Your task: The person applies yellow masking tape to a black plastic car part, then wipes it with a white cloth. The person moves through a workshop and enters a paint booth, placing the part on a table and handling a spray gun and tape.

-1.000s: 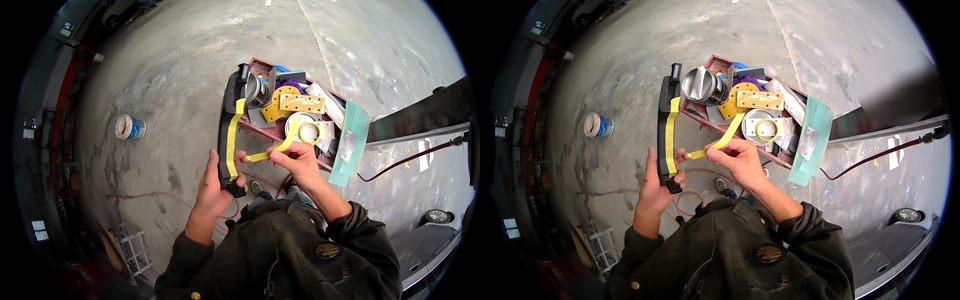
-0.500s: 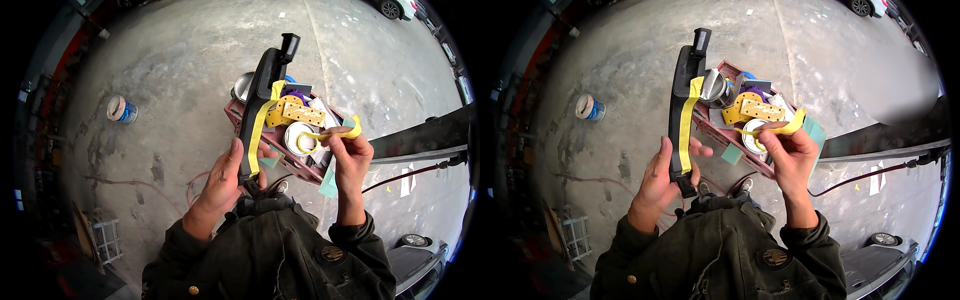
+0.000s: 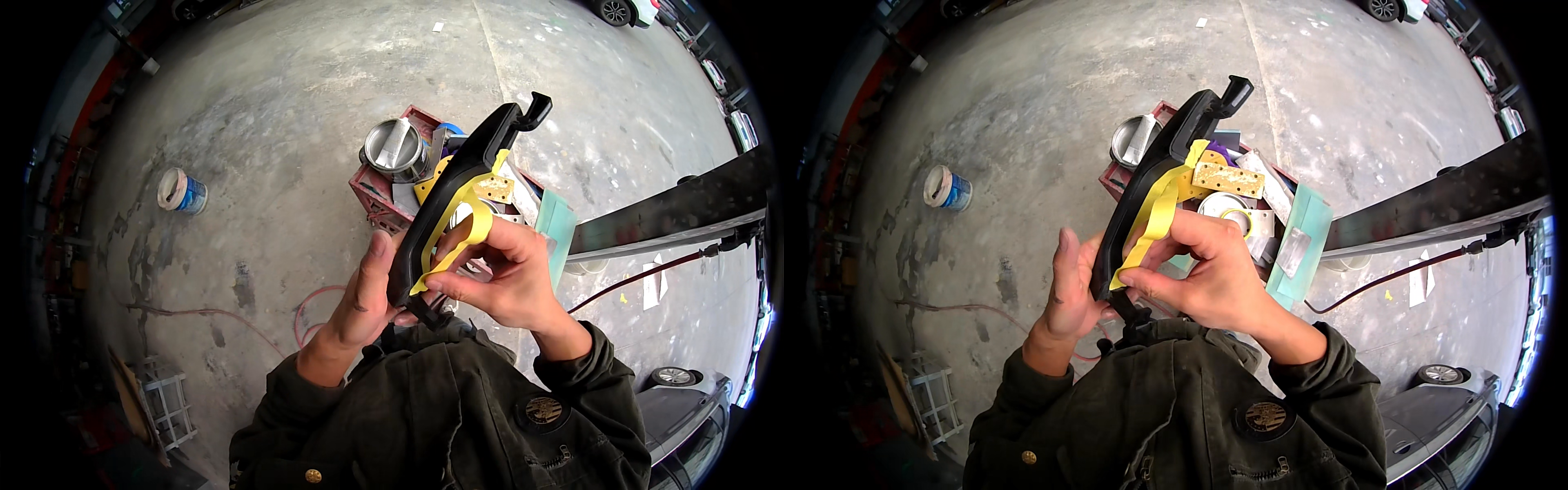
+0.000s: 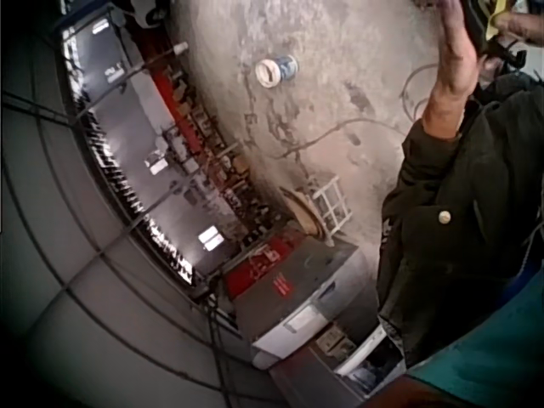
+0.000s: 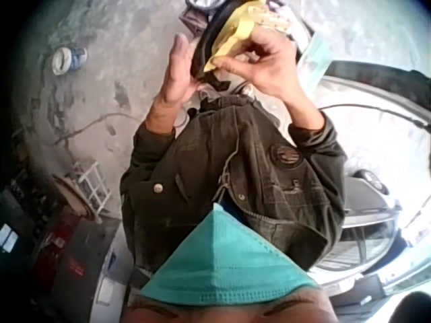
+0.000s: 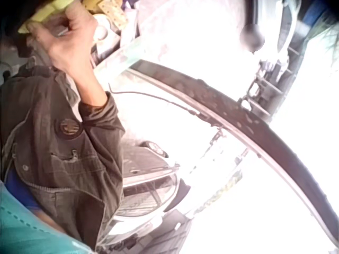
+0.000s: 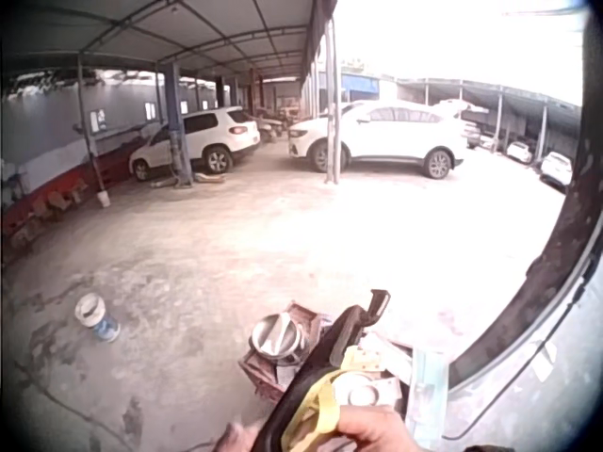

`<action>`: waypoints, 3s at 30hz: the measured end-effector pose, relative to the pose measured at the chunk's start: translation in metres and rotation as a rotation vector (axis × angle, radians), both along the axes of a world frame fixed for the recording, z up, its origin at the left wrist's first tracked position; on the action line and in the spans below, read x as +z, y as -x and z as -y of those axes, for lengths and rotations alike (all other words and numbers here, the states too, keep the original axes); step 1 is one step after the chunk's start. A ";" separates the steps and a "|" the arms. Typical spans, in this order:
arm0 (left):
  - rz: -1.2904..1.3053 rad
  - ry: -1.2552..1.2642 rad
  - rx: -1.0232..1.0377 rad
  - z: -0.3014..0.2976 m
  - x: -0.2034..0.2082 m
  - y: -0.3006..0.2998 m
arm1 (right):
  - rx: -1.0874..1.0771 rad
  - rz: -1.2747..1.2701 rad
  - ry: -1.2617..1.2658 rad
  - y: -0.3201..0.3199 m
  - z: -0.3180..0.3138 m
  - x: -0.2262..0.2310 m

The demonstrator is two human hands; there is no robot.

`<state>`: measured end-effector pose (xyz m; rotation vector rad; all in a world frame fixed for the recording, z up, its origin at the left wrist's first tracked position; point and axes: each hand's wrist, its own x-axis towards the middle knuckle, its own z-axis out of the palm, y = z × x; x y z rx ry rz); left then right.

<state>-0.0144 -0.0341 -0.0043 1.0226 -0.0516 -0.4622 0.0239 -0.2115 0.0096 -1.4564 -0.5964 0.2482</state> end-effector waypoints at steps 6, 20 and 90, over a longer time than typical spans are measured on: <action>0.014 0.013 -0.073 -0.005 0.001 0.001 | -0.005 0.018 -0.037 0.001 -0.003 -0.002; -0.019 0.037 -0.098 -0.007 -0.003 0.006 | -0.020 0.072 -0.036 0.007 -0.003 -0.002; 0.102 -0.189 0.024 0.015 -0.003 0.009 | -0.440 0.498 0.054 0.004 0.000 -0.025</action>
